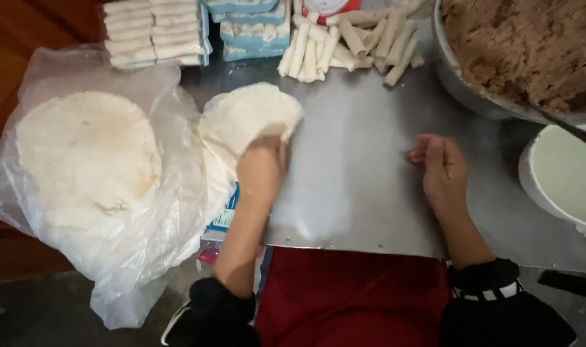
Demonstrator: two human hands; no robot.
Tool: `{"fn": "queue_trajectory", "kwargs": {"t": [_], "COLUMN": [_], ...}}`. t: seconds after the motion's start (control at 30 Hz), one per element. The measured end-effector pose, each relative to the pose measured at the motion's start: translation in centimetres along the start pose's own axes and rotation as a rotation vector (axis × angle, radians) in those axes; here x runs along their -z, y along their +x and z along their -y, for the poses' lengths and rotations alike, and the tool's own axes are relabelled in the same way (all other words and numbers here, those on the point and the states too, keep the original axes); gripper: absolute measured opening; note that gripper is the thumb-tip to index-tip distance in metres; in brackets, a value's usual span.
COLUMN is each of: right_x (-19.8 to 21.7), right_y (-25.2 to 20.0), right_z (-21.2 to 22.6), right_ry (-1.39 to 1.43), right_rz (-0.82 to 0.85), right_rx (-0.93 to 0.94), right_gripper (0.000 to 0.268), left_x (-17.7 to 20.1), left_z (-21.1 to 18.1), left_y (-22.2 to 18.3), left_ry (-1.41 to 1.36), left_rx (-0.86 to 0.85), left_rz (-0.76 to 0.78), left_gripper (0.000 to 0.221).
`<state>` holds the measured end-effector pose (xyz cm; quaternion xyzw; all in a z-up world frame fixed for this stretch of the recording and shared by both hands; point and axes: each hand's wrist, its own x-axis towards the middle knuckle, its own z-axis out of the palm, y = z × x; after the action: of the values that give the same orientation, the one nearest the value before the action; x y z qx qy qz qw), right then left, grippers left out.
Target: The person is manually assembling lumpia by placing meat filling on thin wrappers and rolling them tightly into cylinders.
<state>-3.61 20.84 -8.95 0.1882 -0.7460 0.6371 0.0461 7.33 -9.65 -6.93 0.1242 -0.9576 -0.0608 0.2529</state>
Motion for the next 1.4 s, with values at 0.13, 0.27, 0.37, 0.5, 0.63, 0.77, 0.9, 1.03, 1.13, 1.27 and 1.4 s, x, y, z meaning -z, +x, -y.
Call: {"fn": "queue_trajectory", "kwargs": {"t": [0.13,0.27,0.37,0.5,0.63,0.77,0.9,1.03,1.13,1.27,1.4], "right_x": [-0.7,-3.3,-4.5,-3.9,-3.6,-2.7,-3.6,-4.1,-2.9,-2.5,-5.4], "right_y": [-1.1,-4.1,-5.8,-7.1,-7.4,-7.3,-7.5,-7.8,-7.7,-7.1,-6.4], "right_z": [2.6,5.1,6.9,8.1,7.7,7.6,10.8,11.9,9.9,9.6,12.4], "right_ry": [0.054,0.385,0.404,0.369,0.073,0.105,0.046,0.069,0.132,0.133,-0.103], "right_rz": [0.034,0.212,0.123,0.050,-0.028,-0.036,-0.013,0.005,-0.054,-0.114,-0.101], "right_rx": [-0.127,-0.547,-0.536,-0.485,-0.352,-0.513,-0.445,-0.393,-0.437,-0.516,-0.563], "right_gripper": [0.041,0.044,0.047,0.033,0.014,0.023,0.017,0.011,0.014,0.021,0.046], "left_x": [7.1,4.4,3.7,5.6,5.8,5.4,8.6,7.5,6.5,6.7,5.0], "left_z": [-4.0,-10.7,-12.2,-12.4,-12.7,-12.0,-13.3,-13.2,-11.6,-11.2,-13.5], "left_y": [1.5,-2.7,-4.3,-3.8,-3.9,-4.6,-4.5,-5.2,-5.0,-4.2,-5.0], "left_ry": [-0.410,-0.857,-1.019,-1.194,-1.207,-1.188,-1.275,-1.215,-1.133,-1.122,-1.256], "left_rx": [0.206,0.255,0.373,0.418,0.583,0.650,0.589,0.575,0.558,0.534,0.377], "left_rz": [0.015,0.329,0.422,0.484,0.532,0.535,0.452,0.440,0.338,0.197,0.320], "left_gripper": [0.021,0.007,0.015,0.014,0.014,0.012,0.034,0.029,0.025,0.021,0.032]}}
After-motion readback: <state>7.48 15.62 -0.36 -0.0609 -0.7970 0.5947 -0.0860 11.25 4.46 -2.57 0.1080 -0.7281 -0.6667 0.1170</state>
